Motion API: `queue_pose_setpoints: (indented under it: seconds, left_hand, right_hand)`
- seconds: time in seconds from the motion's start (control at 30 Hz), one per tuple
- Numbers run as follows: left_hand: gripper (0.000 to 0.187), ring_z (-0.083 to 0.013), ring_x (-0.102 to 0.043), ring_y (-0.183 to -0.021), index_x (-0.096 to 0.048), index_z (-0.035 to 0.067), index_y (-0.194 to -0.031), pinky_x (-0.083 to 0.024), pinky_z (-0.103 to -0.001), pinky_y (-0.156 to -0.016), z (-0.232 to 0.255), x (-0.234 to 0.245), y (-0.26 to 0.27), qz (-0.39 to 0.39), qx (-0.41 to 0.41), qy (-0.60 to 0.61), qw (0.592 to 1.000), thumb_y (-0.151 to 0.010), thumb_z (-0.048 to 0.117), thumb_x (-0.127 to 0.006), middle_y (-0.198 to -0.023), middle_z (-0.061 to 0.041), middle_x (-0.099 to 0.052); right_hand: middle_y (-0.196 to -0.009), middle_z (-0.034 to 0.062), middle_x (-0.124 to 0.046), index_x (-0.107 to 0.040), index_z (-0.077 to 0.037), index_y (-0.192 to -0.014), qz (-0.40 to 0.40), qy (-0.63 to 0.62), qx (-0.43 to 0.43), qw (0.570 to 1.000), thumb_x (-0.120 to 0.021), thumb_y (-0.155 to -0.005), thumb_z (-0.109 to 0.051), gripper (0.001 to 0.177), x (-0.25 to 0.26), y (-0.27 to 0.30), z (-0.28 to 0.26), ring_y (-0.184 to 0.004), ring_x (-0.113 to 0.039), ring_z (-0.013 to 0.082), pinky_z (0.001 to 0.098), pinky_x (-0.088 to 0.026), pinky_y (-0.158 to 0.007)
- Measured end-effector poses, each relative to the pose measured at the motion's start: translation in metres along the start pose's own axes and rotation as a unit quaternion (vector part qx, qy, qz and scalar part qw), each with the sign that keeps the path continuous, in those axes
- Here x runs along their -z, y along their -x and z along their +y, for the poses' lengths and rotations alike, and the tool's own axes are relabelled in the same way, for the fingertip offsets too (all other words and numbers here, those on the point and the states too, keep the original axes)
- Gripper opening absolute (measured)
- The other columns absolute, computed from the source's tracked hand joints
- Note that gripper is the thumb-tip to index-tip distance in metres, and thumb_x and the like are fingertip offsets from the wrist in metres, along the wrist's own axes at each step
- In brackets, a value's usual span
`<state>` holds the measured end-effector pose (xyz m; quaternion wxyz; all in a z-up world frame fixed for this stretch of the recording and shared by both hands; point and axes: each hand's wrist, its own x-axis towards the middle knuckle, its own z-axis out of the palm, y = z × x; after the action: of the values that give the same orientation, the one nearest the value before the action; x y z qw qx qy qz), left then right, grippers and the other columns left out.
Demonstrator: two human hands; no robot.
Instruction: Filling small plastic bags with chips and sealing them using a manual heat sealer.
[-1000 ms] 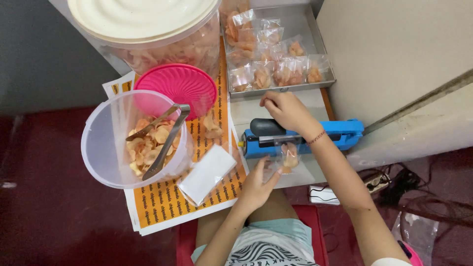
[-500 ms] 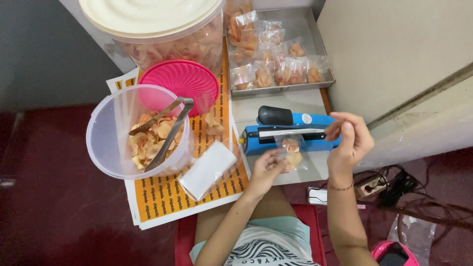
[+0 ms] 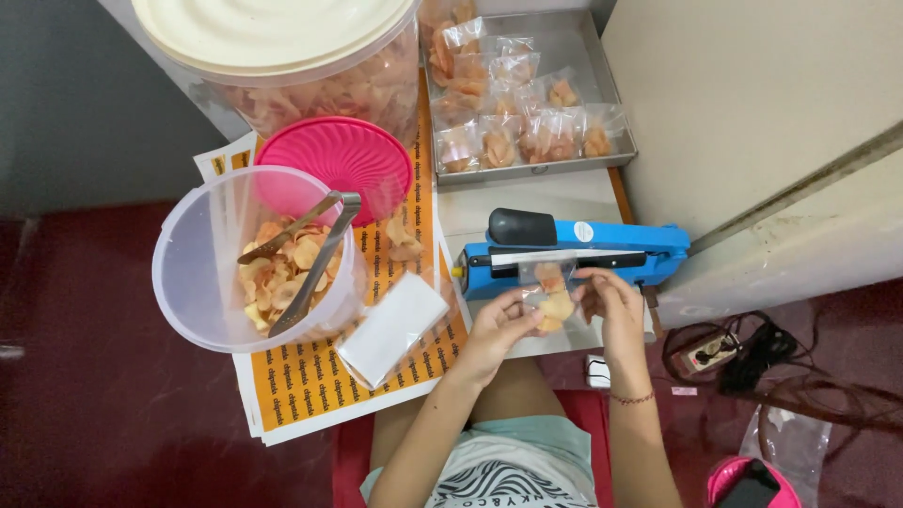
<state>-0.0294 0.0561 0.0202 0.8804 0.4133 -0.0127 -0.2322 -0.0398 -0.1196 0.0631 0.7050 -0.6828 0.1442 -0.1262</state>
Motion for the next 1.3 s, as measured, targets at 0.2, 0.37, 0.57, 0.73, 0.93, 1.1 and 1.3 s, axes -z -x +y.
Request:
queue_pose_setpoints:
  seconds: [0.2, 0.37, 0.57, 0.73, 0.93, 1.1, 1.3]
  left_hand:
    - [0.048, -0.0155, -0.069, -0.095, -0.062, 0.005, -0.137, -0.056, -0.032, -0.092, 0.013, -0.002, 0.025, 0.034, -0.073, -0.215, 0.973, -0.093, 0.013, -0.077, -0.102, -0.011, -0.073]
    - [0.039, -0.0231, -0.071, -0.104, -0.065, 0.007, -0.132, -0.054, -0.041, -0.098, 0.06, -0.023, 0.05, 0.017, -0.097, -0.322, 0.942, -0.093, 0.008, -0.073, -0.106, -0.012, -0.076]
    - [0.041, -0.0263, -0.067, -0.113, -0.062, 0.003, -0.134, -0.049, -0.043, -0.106, 0.107, -0.042, 0.072, -0.019, -0.141, -0.297, 0.944, -0.094, 0.01, -0.063, -0.112, -0.015, -0.073]
    - [0.037, -0.0191, -0.066, -0.108, -0.065, 0.002, -0.133, -0.049, -0.041, -0.104, 0.113, -0.05, 0.074, -0.012, -0.175, -0.206, 0.963, -0.101, 0.019, -0.058, -0.105, -0.012, -0.075]
    - [0.018, -0.0124, -0.068, -0.083, -0.078, -0.001, -0.107, -0.061, -0.029, -0.072, 0.114, -0.065, 0.078, 0.085, -0.281, -0.218, 0.931, -0.092, 0.008, -0.074, -0.088, -0.011, -0.079]
    - [0.018, -0.0182, -0.079, -0.081, -0.073, 0.005, -0.109, -0.066, -0.026, -0.07, 0.112, -0.061, 0.088, 0.096, -0.255, -0.238, 0.932, -0.094, 0.014, -0.072, -0.098, -0.012, -0.079]
    - [0.018, -0.0189, -0.078, -0.077, -0.071, 0.002, -0.109, -0.066, -0.027, -0.068, 0.11, -0.059, 0.09, 0.098, -0.281, -0.22, 0.929, -0.093, 0.009, -0.072, -0.095, -0.014, -0.079]
  right_hand:
    - [-0.084, 0.0189, -0.068, -0.07, 0.008, -0.115, -0.08, -0.038, -0.022, 0.996, -0.045, -0.106, -0.034, 0.049, -0.004, 0.012, -0.01, -0.064, -0.063, 0.0247, 0.033, -0.05, -0.05]
    - [-0.07, 0.016, -0.066, -0.074, 0.003, -0.11, -0.085, 0.019, 0.031, 0.996, -0.061, -0.099, -0.01, 0.021, -0.006, 0.021, -0.016, -0.056, -0.059, 0.0204, 0.0314, -0.053, -0.05]
    - [-0.059, 0.0086, -0.063, -0.079, -0.003, -0.103, -0.1, 0.043, 0.073, 0.991, -0.067, -0.095, -0.007, 0.015, -0.016, 0.043, -0.058, -0.051, -0.058, 0.014, 0.0282, -0.052, -0.053]
    - [-0.056, 0.0097, -0.065, -0.079, 0.0, -0.1, -0.102, 0.052, 0.079, 0.99, -0.069, -0.092, -0.005, 0.013, -0.016, 0.057, -0.066, -0.052, -0.058, 0.0129, 0.0282, -0.052, -0.055]
    - [-0.06, 0.0104, -0.068, -0.079, 0.0, -0.097, -0.107, 0.042, 0.088, 0.989, -0.072, -0.089, -0.005, 0.012, -0.023, 0.072, -0.086, -0.057, -0.06, 0.0116, 0.0284, -0.056, -0.056]
    - [-0.086, 0.0036, -0.073, -0.074, -0.003, -0.095, -0.159, 0.075, 0.134, 0.975, -0.067, -0.095, -0.024, 0.022, -0.02, 0.076, -0.092, -0.078, -0.066, 0.012, 0.0249, -0.054, -0.071]
    - [-0.082, 0.002, -0.071, -0.071, -0.003, -0.092, -0.169, 0.049, 0.13, 0.976, -0.068, -0.094, -0.024, 0.021, -0.021, 0.079, -0.091, -0.074, -0.063, 0.0105, 0.0236, -0.052, -0.067]
